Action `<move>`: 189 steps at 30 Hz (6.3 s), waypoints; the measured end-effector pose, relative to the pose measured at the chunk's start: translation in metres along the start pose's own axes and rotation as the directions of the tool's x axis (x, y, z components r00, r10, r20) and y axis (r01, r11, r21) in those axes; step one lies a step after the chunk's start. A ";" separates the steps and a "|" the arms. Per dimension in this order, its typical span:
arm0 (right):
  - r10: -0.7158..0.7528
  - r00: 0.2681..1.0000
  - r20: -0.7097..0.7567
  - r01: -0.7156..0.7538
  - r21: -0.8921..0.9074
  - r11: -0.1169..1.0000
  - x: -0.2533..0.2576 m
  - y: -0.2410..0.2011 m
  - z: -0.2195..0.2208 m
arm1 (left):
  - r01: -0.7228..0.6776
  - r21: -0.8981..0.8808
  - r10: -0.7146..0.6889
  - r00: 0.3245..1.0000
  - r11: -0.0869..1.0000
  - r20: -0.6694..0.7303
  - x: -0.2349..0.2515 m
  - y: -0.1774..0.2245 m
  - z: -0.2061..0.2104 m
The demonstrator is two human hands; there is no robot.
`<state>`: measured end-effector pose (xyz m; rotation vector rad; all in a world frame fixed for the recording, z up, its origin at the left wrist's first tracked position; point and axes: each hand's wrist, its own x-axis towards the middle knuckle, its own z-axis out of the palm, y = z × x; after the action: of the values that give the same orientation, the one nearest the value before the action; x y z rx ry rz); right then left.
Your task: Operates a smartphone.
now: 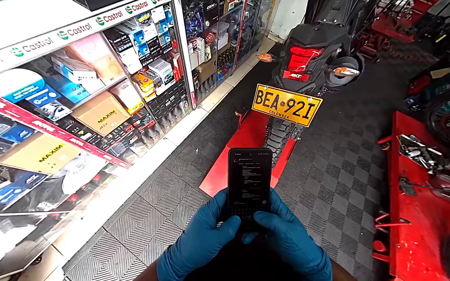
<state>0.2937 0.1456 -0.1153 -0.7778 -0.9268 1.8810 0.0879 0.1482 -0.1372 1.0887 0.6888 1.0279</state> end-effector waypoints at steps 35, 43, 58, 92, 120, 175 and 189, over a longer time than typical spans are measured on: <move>-0.008 0.997 0.076 0.004 0.052 0.999 0.001 0.004 -0.008 | 0.006 -0.044 -0.007 1.000 0.999 -0.006 0.001 -0.004 -0.001; -0.019 0.994 -0.106 0.025 0.054 0.998 0.003 0.003 0.000 | 0.000 0.033 -0.001 0.999 0.999 0.034 0.003 -0.003 0.003; -0.016 1.000 0.004 0.016 0.065 0.998 0.001 0.007 -0.006 | 0.013 -0.020 -0.013 1.000 1.000 -0.008 0.003 -0.004 -0.001; -0.018 0.991 0.135 0.017 0.007 1.000 0.004 0.005 0.005 | -0.016 -0.023 0.014 0.997 1.000 -0.078 -0.002 0.002 -0.006; -0.010 0.996 0.094 0.004 0.060 0.998 0.006 0.005 0.001 | -0.006 -0.036 0.003 0.997 0.999 -0.073 -0.001 -0.004 -0.005; 0.073 0.997 0.027 -0.073 0.000 0.997 -0.017 0.019 0.014 | 0.035 -0.120 -0.034 0.999 0.992 0.009 -0.021 -0.021 -0.017; 0.011 1.000 0.007 -0.011 -0.006 1.000 -0.061 0.002 0.015 | 0.055 -0.121 -0.034 0.985 0.991 0.168 -0.028 -0.013 0.010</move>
<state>0.3064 0.0860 -0.0996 -0.7815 -0.9347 1.8924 0.0900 0.1174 -0.1461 1.0318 0.5055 0.9178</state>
